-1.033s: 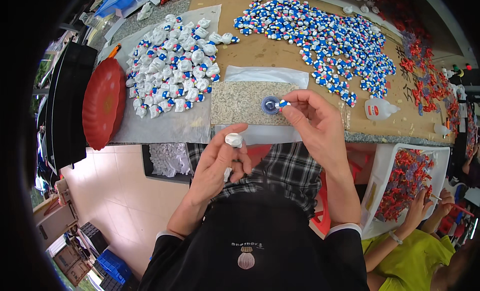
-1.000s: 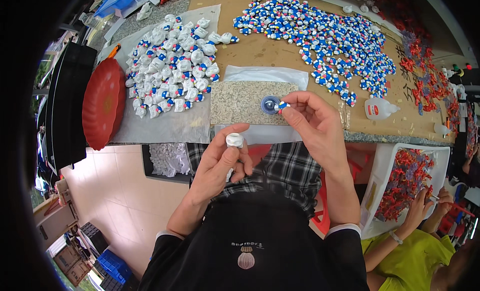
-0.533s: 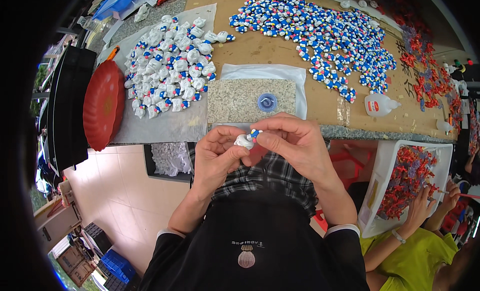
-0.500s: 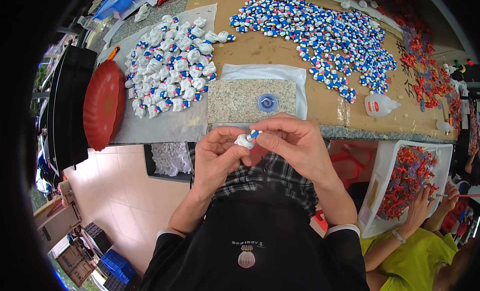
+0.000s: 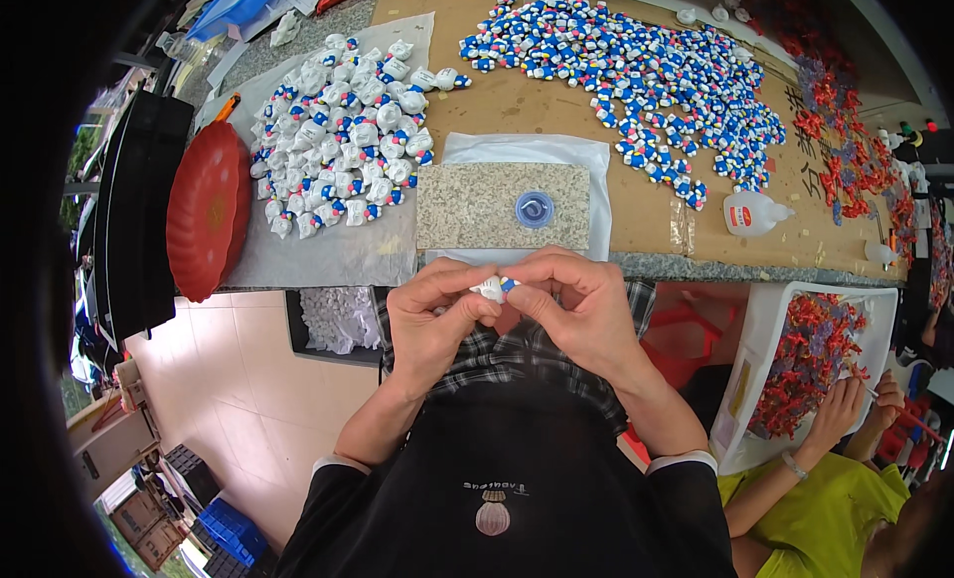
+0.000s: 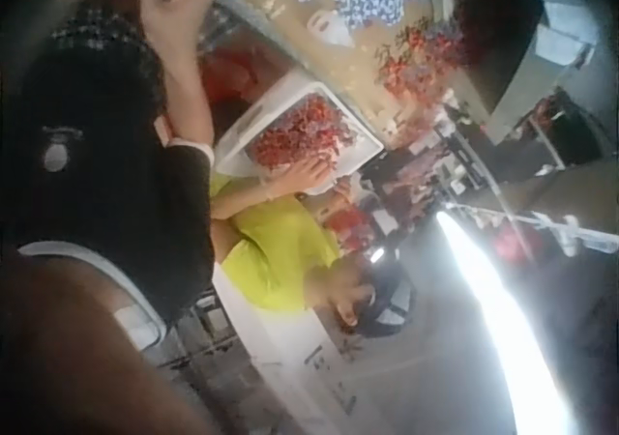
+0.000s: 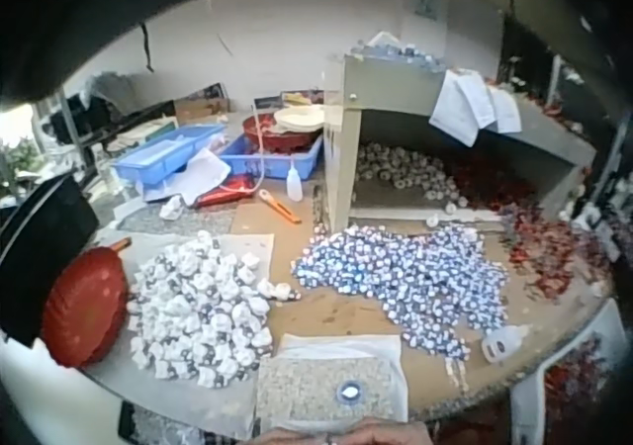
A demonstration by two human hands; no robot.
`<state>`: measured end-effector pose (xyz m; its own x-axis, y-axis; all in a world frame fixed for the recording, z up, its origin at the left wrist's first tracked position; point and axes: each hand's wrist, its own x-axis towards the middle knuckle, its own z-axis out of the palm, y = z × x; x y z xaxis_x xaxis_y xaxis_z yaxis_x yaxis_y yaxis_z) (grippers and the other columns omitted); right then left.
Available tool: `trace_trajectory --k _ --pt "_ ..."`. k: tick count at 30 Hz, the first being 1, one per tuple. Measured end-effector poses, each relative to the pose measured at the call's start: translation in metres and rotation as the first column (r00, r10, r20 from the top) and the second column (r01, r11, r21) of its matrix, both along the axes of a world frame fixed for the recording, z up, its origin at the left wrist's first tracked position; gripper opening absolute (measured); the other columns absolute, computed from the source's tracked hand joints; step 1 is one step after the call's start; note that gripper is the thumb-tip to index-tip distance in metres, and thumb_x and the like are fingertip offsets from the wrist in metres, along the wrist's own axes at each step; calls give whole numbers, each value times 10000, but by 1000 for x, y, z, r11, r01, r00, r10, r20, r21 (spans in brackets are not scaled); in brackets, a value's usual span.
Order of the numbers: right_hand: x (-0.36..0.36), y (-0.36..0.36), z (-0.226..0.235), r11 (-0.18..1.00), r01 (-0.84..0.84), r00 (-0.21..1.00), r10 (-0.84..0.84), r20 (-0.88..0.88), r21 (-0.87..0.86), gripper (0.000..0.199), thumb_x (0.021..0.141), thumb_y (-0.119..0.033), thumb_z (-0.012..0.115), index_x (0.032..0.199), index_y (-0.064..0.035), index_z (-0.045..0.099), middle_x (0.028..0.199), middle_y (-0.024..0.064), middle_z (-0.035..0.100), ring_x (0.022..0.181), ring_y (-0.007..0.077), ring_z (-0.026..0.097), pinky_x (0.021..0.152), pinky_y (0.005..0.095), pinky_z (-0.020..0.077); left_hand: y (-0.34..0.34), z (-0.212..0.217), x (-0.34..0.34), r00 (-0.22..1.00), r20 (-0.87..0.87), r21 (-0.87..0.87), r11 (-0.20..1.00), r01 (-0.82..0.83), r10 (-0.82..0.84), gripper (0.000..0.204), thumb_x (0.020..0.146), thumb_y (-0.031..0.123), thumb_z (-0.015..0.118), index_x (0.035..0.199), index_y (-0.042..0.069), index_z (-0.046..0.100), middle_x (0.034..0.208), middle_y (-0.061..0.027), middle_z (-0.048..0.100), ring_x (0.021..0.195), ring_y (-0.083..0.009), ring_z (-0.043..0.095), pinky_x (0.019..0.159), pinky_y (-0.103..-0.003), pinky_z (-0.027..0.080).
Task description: The person assembles small blue and white plastic components by hand, combining blue inserts with white base parts and plastic caps to create finished assemblies.
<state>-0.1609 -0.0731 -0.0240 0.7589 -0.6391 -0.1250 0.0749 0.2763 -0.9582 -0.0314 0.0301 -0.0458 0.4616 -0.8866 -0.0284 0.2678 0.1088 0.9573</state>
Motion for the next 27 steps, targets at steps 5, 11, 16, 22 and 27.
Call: trace_trajectory --k 5,11,16,22,27 --pt "1 4 -4 988 68 997 -73 -30 -141 116 800 39 599 911 49 632 900 101 599 815 137 595 712 237 476 -4 3 6 999 24 60 998 30 -32 231 760 -10 665 990 1 654 912 -91 620 658 -94 601 502 -180 466" --pt "6 4 -12 974 90 992 -106 -63 -208 134 784 42 608 916 46 635 915 97 604 844 133 579 728 236 459 -8 -1 8 992 124 43 999 -6 1 220 753 -1 670 972 19 666 873 -84 630 635 -92 597 481 -185 460" --pt "12 5 -5 980 111 993 -115 -14 -167 227 771 35 631 997 8 635 911 83 612 810 107 566 721 233 453 -8 10 24 979 184 84 994 72 -87 225 752 -24 662 976 -17 643 871 -91 620 662 -111 614 575 -194 480" --pt "3 -30 3 890 187 964 -248 -98 -415 249 770 5 639 1019 -4 639 868 56 613 725 87 523 676 218 429 -13 18 92 711 595 -5 886 -463 375 239 764 1 656 1002 12 639 699 -30 627 592 -58 564 512 -164 392" --pt "-7 -65 10 673 265 856 -493 -152 -691 167 793 -23 618 953 10 652 813 47 605 685 82 510 612 208 403 -8 17 144 534 693 -44 768 -639 484 290 706 13 712 988 10 643 874 -48 633 593 -52 534 518 -185 425"
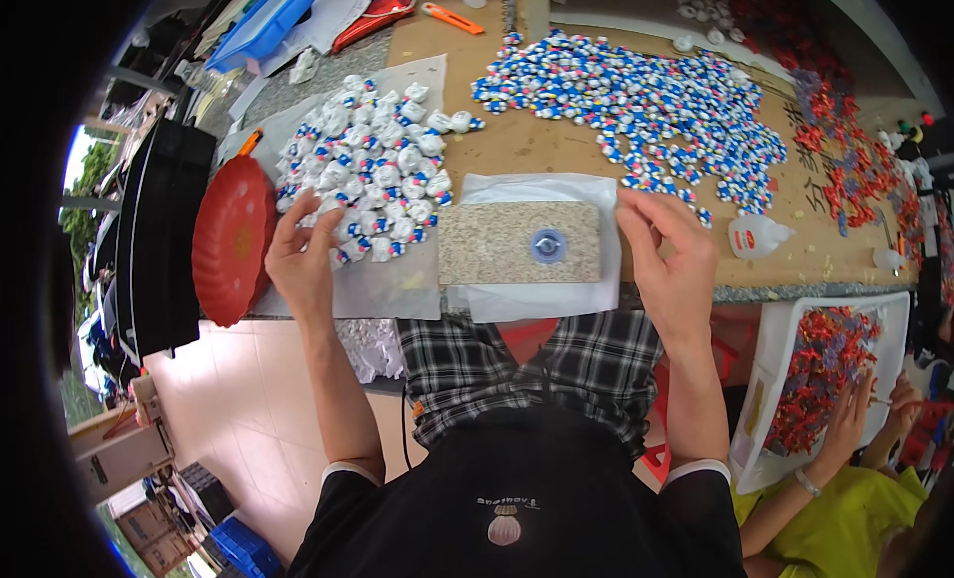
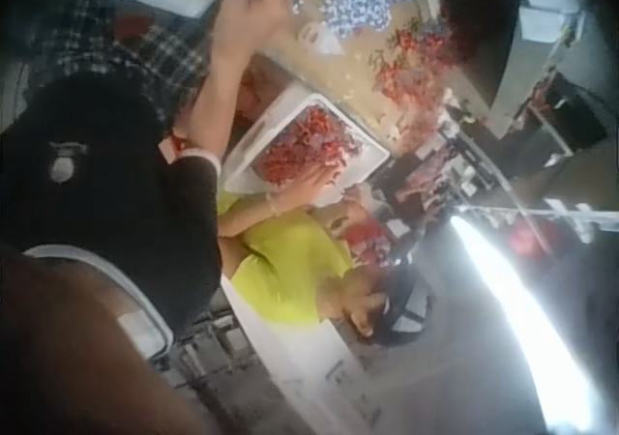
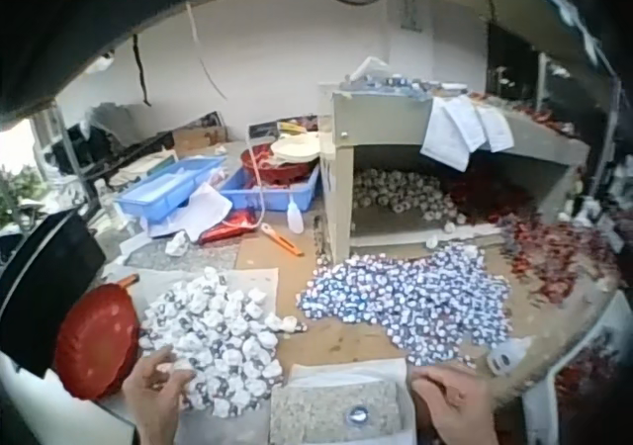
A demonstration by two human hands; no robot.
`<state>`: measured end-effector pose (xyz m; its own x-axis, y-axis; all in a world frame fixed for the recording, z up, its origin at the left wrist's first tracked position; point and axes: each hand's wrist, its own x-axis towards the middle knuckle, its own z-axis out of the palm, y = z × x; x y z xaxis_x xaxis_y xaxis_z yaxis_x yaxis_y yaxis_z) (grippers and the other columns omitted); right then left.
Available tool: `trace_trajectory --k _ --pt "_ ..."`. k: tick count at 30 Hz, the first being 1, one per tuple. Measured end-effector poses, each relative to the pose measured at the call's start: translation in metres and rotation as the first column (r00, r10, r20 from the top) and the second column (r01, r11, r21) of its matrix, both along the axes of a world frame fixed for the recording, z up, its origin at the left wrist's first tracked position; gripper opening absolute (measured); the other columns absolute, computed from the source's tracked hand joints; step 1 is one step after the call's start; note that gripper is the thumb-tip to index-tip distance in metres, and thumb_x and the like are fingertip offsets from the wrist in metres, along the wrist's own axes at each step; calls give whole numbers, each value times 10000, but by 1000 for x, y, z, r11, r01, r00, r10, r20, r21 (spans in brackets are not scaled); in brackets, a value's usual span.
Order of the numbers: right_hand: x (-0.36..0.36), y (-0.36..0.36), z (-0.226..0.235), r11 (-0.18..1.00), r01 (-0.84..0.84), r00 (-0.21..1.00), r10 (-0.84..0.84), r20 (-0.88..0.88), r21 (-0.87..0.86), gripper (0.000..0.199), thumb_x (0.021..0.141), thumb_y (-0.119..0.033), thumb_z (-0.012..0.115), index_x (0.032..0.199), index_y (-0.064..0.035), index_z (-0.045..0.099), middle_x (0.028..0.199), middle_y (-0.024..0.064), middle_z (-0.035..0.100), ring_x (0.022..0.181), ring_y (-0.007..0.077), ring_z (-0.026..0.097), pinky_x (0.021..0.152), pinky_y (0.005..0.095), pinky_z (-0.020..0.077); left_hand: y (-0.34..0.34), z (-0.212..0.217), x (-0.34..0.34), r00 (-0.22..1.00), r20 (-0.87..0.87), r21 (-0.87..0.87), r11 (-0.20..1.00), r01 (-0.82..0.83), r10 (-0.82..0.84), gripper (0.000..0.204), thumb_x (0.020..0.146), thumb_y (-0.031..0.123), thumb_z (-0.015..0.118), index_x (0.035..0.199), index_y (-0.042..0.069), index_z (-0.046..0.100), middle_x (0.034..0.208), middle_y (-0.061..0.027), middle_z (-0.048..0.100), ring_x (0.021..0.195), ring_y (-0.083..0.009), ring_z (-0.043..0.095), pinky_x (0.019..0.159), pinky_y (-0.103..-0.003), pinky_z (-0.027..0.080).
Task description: The person assembles small blue and white plastic components by hand, combining blue inserts with white base parts and plastic caps to create finished assemblies.
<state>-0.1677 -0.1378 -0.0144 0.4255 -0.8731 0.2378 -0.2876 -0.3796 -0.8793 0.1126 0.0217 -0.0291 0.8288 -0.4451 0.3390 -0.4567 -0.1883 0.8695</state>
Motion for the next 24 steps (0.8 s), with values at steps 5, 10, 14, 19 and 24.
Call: trace_trajectory --k 5,10,14,19,24 --pt "-2 -26 -9 946 43 964 -123 -234 -320 180 763 -25 627 940 -34 660 845 85 591 719 218 545 642 312 432 19 -4 6 975 -217 -299 954 -27 -40 182 880 180 570 934 13 620 787 -30 568 557 -53 440 454 -176 320" --pt "-2 -33 -14 867 -107 879 -147 -454 -487 263 704 -33 660 966 -36 643 871 91 549 855 262 523 720 359 430 28 9 -46 299 -620 -775 626 -90 -725 243 932 273 477 889 52 567 765 -18 520 687 -95 442 498 -195 318" --pt "-3 -36 -17 863 -128 881 -128 -456 -489 241 703 -36 663 943 -30 635 878 89 551 868 265 517 721 355 430 28 10 -106 -211 -722 -605 749 -272 -660 180 925 205 480 968 47 554 862 -33 546 828 -143 494 644 -245 402" --pt "-6 -36 -14 908 -78 879 -132 -457 -413 199 707 -53 673 897 -29 622 889 98 567 873 277 518 753 360 422 32 -5 -138 -257 -859 -478 873 98 -442 217 899 103 494 1105 46 537 1049 -58 560 1014 -172 526 783 -281 416" --pt "-18 -42 -18 864 -132 900 -101 -424 -486 198 687 -41 675 879 -42 629 884 95 538 840 275 509 723 360 415 20 -4 -148 -275 -825 -555 799 231 -493 197 901 94 488 1082 53 554 1039 -45 559 948 -157 534 765 -274 414"
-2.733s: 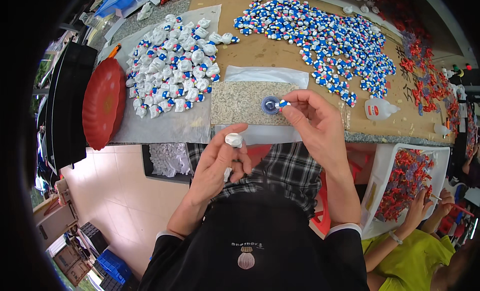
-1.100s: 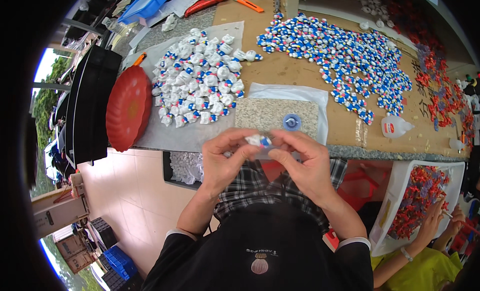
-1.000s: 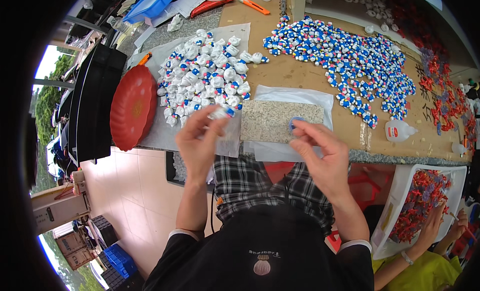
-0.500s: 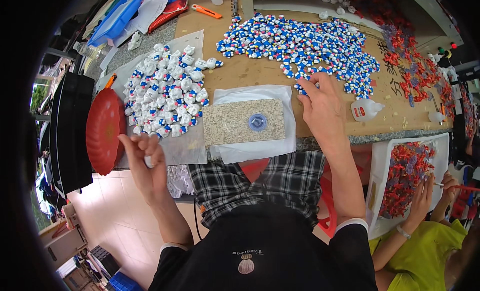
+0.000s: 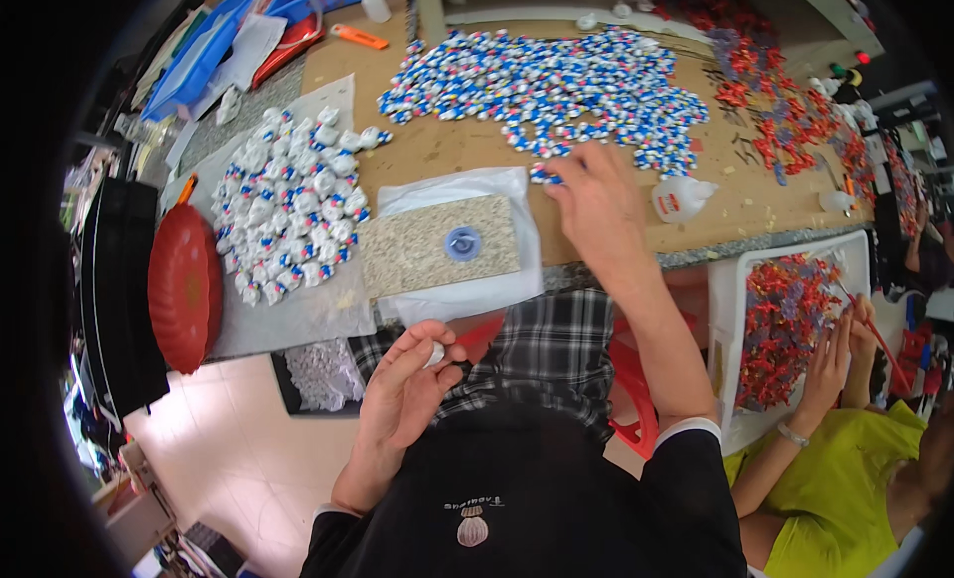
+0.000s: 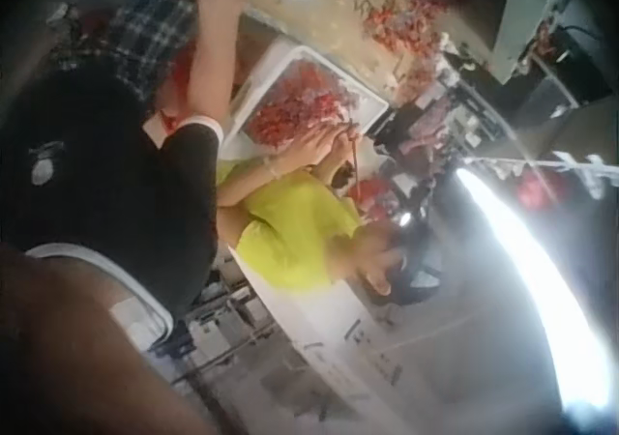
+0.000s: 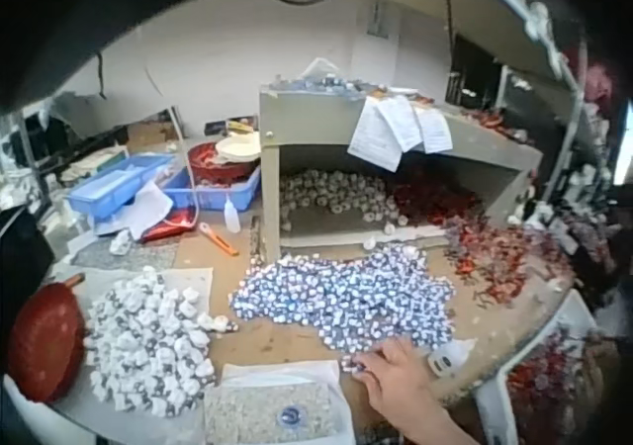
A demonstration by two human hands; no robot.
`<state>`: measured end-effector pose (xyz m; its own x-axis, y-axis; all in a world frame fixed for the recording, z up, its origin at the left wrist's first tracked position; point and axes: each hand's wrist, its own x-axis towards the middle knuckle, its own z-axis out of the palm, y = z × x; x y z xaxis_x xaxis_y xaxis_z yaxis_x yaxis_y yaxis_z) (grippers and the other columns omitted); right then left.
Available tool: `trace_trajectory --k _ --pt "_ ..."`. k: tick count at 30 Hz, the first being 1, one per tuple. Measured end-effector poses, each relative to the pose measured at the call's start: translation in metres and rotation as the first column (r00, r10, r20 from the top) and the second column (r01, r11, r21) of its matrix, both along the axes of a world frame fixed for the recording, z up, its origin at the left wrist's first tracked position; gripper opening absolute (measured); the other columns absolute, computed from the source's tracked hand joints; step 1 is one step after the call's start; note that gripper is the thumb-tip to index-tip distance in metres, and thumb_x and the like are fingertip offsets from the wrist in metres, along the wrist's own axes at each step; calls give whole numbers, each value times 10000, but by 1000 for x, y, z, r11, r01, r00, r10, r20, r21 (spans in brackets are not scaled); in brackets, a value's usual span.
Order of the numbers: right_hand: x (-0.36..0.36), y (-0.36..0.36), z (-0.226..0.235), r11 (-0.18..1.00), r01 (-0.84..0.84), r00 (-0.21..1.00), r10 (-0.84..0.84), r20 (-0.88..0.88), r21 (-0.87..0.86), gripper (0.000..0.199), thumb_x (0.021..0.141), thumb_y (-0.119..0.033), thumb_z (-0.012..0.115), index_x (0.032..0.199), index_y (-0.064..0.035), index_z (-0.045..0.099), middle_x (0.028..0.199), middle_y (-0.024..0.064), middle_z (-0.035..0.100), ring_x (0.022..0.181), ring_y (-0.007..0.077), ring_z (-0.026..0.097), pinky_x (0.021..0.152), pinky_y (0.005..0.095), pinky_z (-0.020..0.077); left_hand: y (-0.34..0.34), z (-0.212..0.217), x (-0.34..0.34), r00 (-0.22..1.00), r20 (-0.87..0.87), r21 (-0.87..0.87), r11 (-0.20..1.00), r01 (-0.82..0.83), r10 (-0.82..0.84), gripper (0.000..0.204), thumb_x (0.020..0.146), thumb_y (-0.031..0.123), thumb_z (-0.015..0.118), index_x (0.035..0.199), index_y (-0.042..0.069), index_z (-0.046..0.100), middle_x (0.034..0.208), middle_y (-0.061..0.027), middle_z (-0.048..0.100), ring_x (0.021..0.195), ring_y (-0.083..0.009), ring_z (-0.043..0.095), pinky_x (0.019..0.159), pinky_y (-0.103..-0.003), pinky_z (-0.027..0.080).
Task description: The person assembles small blue and white plastic components by hand, combining blue inserts with white base parts and plastic caps to create finished assemblies.
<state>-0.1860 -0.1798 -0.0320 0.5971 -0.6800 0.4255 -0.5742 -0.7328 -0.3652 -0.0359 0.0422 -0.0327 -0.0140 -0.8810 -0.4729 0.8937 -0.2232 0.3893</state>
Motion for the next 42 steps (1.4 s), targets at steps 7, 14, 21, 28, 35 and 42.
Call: trace_trajectory --k 7,14,21,28,35,42 --pt "1 36 20 958 -195 963 145 229 211 192 756 -72 625 936 -42 567 905 131 591 835 310 578 730 367 463 -5 -3 -10 989 148 -100 995 0 15 201 916 159 491 1052 22 546 960 -48 549 819 -147 515 652 -260 399" --pt "0 93 22 779 -546 828 444 342 310 164 696 -86 606 848 -38 569 839 83 543 782 266 563 649 357 472 -17 -16 -17 978 205 -97 995 -16 35 221 907 197 530 1032 16 551 842 -32 558 668 -102 483 544 -208 363" --pt "6 108 32 559 -520 824 131 551 645 254 776 -57 638 1026 -7 636 824 84 617 726 146 606 620 261 468 -12 -8 -18 815 502 -138 957 -255 289 108 875 22 535 968 -31 552 840 -69 595 729 -94 573 611 -191 457" --pt "-1 86 17 692 -335 823 -115 556 639 169 792 -4 607 957 7 643 822 104 631 719 155 610 606 263 464 -20 6 -22 959 216 -150 976 -156 186 294 885 2 462 1178 -5 479 1091 -84 528 881 -141 545 730 -238 429" --pt "27 64 20 927 -284 945 228 233 244 258 728 59 604 968 -29 640 827 83 556 711 217 582 588 300 458 -7 -9 -6 925 360 -130 988 -81 123 355 819 47 621 1155 -13 524 998 -113 604 864 -140 595 727 -214 477" --pt "41 62 19 924 -310 951 300 78 222 206 748 24 607 944 -30 642 817 80 562 721 218 566 603 302 444 -4 -11 7 960 203 -152 975 -164 193 371 843 69 600 1200 31 509 1096 -122 584 931 -161 594 779 -246 487"
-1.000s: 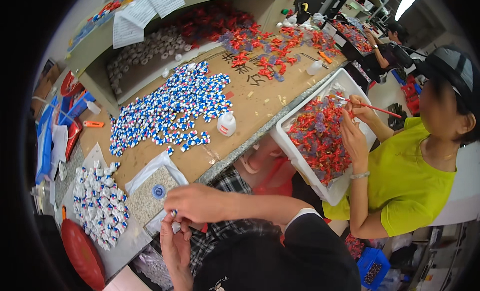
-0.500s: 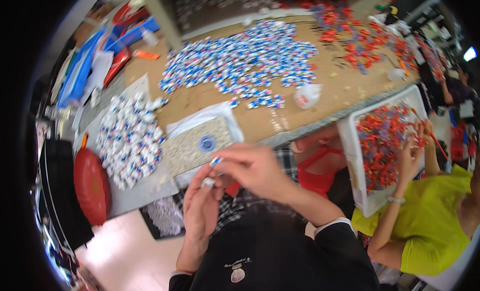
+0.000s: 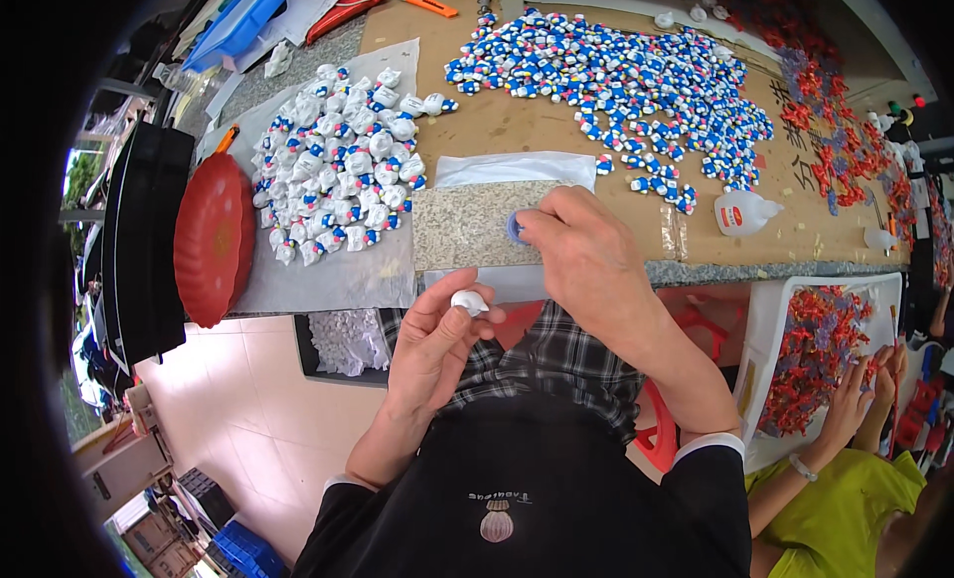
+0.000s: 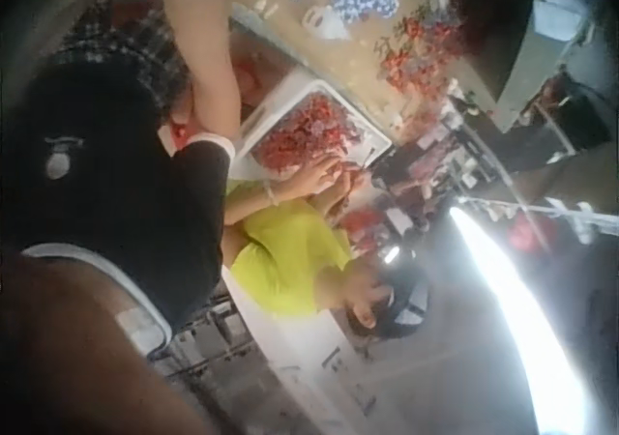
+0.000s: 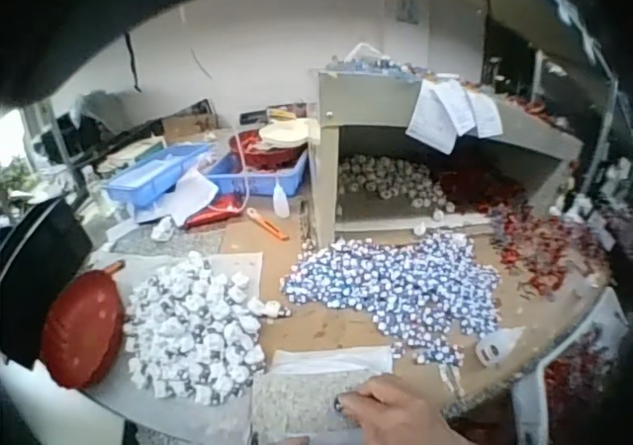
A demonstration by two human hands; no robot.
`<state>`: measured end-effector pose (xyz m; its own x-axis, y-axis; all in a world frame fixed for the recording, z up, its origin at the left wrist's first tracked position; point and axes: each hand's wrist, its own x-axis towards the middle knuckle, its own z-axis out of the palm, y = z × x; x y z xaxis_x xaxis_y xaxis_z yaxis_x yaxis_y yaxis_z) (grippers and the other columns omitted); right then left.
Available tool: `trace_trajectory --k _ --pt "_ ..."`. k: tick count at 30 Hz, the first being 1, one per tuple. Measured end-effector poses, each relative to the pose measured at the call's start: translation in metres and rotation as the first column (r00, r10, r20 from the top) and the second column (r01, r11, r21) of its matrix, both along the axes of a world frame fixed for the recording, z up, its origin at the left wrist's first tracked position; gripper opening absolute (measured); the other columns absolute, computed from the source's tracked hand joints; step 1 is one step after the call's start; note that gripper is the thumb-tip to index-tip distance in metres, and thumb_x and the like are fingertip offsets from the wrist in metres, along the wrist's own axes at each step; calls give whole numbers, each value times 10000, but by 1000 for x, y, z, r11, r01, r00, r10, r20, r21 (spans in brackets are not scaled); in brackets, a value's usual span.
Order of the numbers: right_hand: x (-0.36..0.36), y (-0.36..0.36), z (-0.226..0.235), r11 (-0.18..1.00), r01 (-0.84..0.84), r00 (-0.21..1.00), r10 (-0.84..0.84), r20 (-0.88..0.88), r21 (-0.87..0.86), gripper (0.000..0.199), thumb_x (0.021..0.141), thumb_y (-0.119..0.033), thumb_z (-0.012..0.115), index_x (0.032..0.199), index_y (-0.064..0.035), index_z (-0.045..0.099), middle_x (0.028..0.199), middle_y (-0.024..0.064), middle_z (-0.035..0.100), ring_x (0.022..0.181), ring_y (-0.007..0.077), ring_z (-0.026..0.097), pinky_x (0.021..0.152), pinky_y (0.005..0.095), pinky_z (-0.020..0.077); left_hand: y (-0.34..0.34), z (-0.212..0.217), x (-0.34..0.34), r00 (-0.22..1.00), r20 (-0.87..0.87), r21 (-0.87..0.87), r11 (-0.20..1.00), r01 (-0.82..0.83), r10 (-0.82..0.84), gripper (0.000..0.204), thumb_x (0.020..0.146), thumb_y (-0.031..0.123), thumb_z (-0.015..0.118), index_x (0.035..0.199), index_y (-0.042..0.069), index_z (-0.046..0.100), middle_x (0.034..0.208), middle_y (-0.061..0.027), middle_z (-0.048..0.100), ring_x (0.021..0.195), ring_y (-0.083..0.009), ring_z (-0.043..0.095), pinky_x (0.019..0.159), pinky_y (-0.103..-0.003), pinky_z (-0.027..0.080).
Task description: The person assembles small blue and white plastic components by hand, combining blue inserts with white base parts and plastic caps to create finished assemblies.
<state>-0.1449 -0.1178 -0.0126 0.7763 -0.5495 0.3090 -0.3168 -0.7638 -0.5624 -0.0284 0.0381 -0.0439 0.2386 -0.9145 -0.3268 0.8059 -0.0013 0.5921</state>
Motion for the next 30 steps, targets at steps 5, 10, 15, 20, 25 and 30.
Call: trace_trajectory --k 5,10,15,20,25,30 --pt "-10 -3 -1 900 65 975 -150 167 430 188 799 -15 610 983 -15 649 840 56 601 739 140 569 630 253 434 -1 3 4 994 107 38 999 -10 6 355 868 87 573 1211 41 498 1096 -104 584 970 -171 593 726 -216 477" --pt "-22 5 -4 587 -75 896 -314 313 806 215 859 -77 586 1036 42 617 799 37 588 641 79 472 560 217 372 -5 13 1 989 149 134 991 3 -23 317 876 92 557 1170 -13 506 1117 -151 569 964 -250 609 775 -277 523" --pt "-26 15 -7 307 -235 852 -393 347 922 238 873 -101 571 1056 48 605 786 28 568 629 65 429 553 205 340 -8 6 3 975 210 54 996 64 -74 333 859 78 587 1182 41 516 1047 -84 614 861 -118 613 621 -168 433" --pt "-25 32 -1 361 -253 844 -372 387 898 210 864 -72 577 1042 30 622 817 24 561 659 56 445 572 201 360 -11 6 4 994 104 1 1000 28 -28 305 848 87 602 1142 39 536 1060 -91 606 881 -112 595 638 -179 452" --pt "-21 41 1 441 -227 879 -291 378 868 194 847 -26 585 1028 29 630 880 57 593 769 80 538 652 198 430 -17 14 3 997 -82 15 1000 1 1 266 843 89 608 1097 37 551 1057 -84 598 857 -119 593 713 -213 484" --pt "-18 46 1 483 -189 901 -261 346 855 195 830 -6 600 1019 23 638 912 78 609 800 101 572 676 208 464 -15 0 0 997 -41 2 998 -58 59 261 834 33 604 1090 27 554 980 -78 613 851 -115 594 708 -205 492"
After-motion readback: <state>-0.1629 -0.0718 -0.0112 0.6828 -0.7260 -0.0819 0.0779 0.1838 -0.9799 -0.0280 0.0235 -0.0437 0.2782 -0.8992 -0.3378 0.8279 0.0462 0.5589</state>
